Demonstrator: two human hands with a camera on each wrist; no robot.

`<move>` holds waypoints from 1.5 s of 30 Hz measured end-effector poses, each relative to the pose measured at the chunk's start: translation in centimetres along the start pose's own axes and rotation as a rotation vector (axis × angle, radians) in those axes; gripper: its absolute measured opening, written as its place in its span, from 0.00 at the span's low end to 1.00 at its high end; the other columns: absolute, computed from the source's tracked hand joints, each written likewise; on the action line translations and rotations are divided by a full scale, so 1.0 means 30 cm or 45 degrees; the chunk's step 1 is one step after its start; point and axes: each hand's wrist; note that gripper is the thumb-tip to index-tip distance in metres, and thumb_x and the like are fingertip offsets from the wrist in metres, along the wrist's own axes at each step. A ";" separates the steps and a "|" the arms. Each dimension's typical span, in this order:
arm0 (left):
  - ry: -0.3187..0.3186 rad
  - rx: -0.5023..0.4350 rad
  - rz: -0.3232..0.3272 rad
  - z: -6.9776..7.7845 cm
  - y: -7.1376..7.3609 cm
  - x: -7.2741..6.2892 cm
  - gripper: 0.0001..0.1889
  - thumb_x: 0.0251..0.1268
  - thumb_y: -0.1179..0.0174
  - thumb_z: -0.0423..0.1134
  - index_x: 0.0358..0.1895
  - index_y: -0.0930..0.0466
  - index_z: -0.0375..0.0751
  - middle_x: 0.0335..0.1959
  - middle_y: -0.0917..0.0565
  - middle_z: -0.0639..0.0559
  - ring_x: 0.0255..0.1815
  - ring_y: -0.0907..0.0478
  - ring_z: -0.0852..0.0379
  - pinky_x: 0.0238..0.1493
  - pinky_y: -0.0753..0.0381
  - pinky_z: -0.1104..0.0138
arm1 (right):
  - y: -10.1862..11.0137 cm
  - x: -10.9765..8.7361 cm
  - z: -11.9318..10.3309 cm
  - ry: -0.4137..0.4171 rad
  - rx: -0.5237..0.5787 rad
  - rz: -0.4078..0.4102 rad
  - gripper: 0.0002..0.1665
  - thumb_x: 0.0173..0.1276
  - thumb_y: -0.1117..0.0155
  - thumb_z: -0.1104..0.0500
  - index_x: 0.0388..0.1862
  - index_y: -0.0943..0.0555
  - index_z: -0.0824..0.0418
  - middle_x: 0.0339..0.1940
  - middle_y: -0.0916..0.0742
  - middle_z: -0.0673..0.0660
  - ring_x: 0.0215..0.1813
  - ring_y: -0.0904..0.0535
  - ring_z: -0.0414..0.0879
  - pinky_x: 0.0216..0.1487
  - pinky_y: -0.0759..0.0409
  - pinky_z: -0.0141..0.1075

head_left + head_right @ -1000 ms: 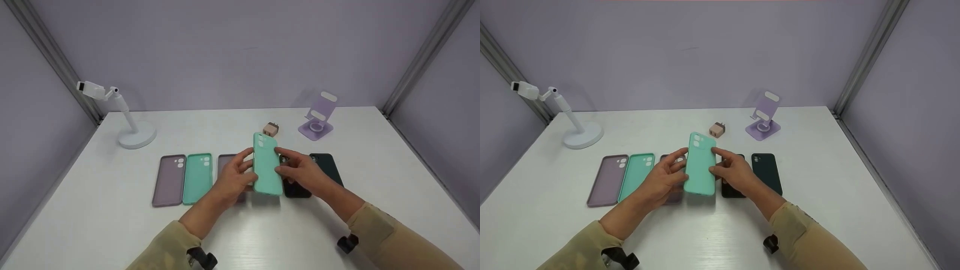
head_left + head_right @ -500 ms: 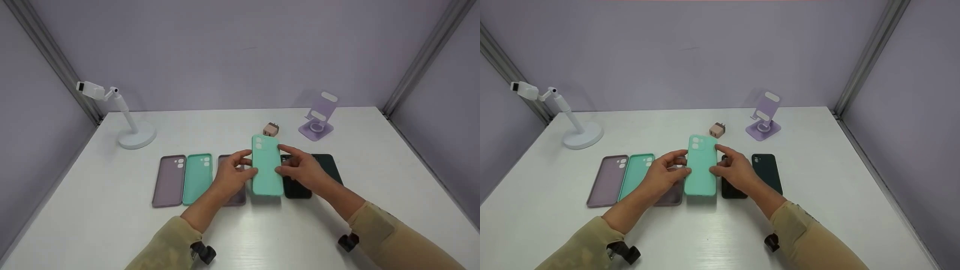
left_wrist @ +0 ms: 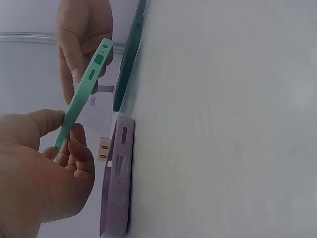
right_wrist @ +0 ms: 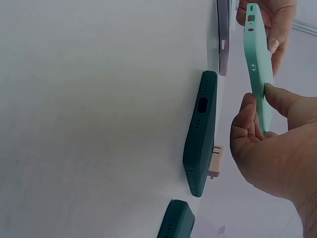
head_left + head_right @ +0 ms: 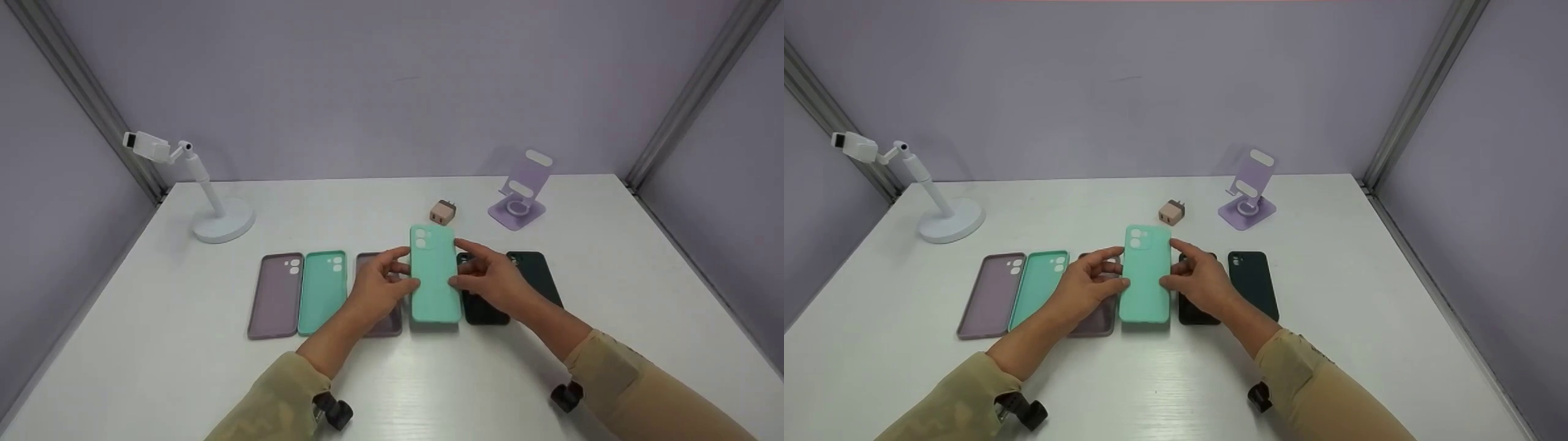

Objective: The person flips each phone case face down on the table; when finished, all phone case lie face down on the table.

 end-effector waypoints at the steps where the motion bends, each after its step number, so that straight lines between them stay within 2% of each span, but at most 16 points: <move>1: 0.006 0.005 0.000 -0.002 0.000 0.000 0.32 0.70 0.29 0.35 0.77 0.26 0.46 0.52 0.16 0.48 0.47 0.21 0.51 0.43 0.19 0.66 | -0.001 0.001 0.002 -0.004 -0.002 -0.002 0.48 0.73 0.25 0.58 0.86 0.36 0.50 0.52 0.13 0.58 0.52 0.17 0.49 0.53 0.16 0.37; 5: 0.025 0.015 -0.001 -0.010 0.003 0.001 0.33 0.71 0.29 0.36 0.77 0.27 0.46 0.54 0.16 0.48 0.48 0.20 0.52 0.44 0.18 0.66 | -0.006 0.007 0.006 -0.019 0.001 -0.002 0.48 0.72 0.24 0.58 0.86 0.36 0.49 0.53 0.13 0.58 0.54 0.17 0.49 0.55 0.16 0.38; 11: 0.030 0.036 -0.016 -0.017 0.008 0.004 0.33 0.71 0.29 0.37 0.77 0.27 0.46 0.56 0.17 0.47 0.51 0.19 0.52 0.49 0.16 0.64 | -0.007 0.014 0.012 0.021 -0.011 -0.022 0.47 0.72 0.24 0.58 0.85 0.35 0.53 0.53 0.13 0.58 0.54 0.17 0.49 0.54 0.16 0.37; 21: 0.041 0.101 -0.001 -0.020 0.005 0.007 0.32 0.70 0.28 0.35 0.76 0.26 0.45 0.54 0.17 0.49 0.52 0.19 0.53 0.49 0.16 0.64 | -0.007 0.018 0.016 0.000 -0.085 -0.028 0.46 0.72 0.24 0.57 0.85 0.34 0.53 0.53 0.12 0.57 0.57 0.18 0.50 0.64 0.20 0.45; 28: 0.051 0.091 -0.028 -0.028 0.007 0.011 0.33 0.70 0.28 0.35 0.76 0.27 0.43 0.54 0.17 0.48 0.49 0.19 0.53 0.47 0.15 0.64 | -0.005 0.024 0.024 -0.001 -0.120 -0.048 0.46 0.71 0.23 0.57 0.84 0.34 0.54 0.52 0.12 0.56 0.55 0.18 0.50 0.63 0.21 0.45; 32: 0.056 0.132 -0.039 -0.035 0.005 0.012 0.33 0.70 0.28 0.36 0.77 0.27 0.43 0.54 0.17 0.48 0.48 0.18 0.54 0.47 0.15 0.63 | -0.006 0.025 0.031 0.006 -0.137 -0.058 0.46 0.71 0.23 0.58 0.84 0.34 0.54 0.51 0.12 0.55 0.55 0.18 0.49 0.62 0.20 0.45; 38: 0.041 0.236 -0.031 -0.049 0.002 0.016 0.33 0.70 0.28 0.37 0.76 0.27 0.44 0.53 0.16 0.51 0.52 0.19 0.54 0.53 0.17 0.60 | -0.010 0.025 0.038 -0.005 -0.118 -0.072 0.47 0.70 0.23 0.59 0.84 0.33 0.54 0.50 0.12 0.55 0.54 0.18 0.49 0.61 0.19 0.43; 45: 0.036 0.255 -0.021 -0.054 -0.002 0.015 0.33 0.69 0.28 0.37 0.76 0.27 0.42 0.53 0.16 0.50 0.52 0.20 0.53 0.57 0.19 0.58 | -0.016 0.026 0.036 -0.017 -0.118 -0.091 0.48 0.70 0.23 0.60 0.85 0.34 0.54 0.50 0.13 0.55 0.54 0.18 0.49 0.59 0.18 0.41</move>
Point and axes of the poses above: each hand's wrist, its own x-axis towards the middle knuckle, its own y-axis out of the back of the hand, z = x × y
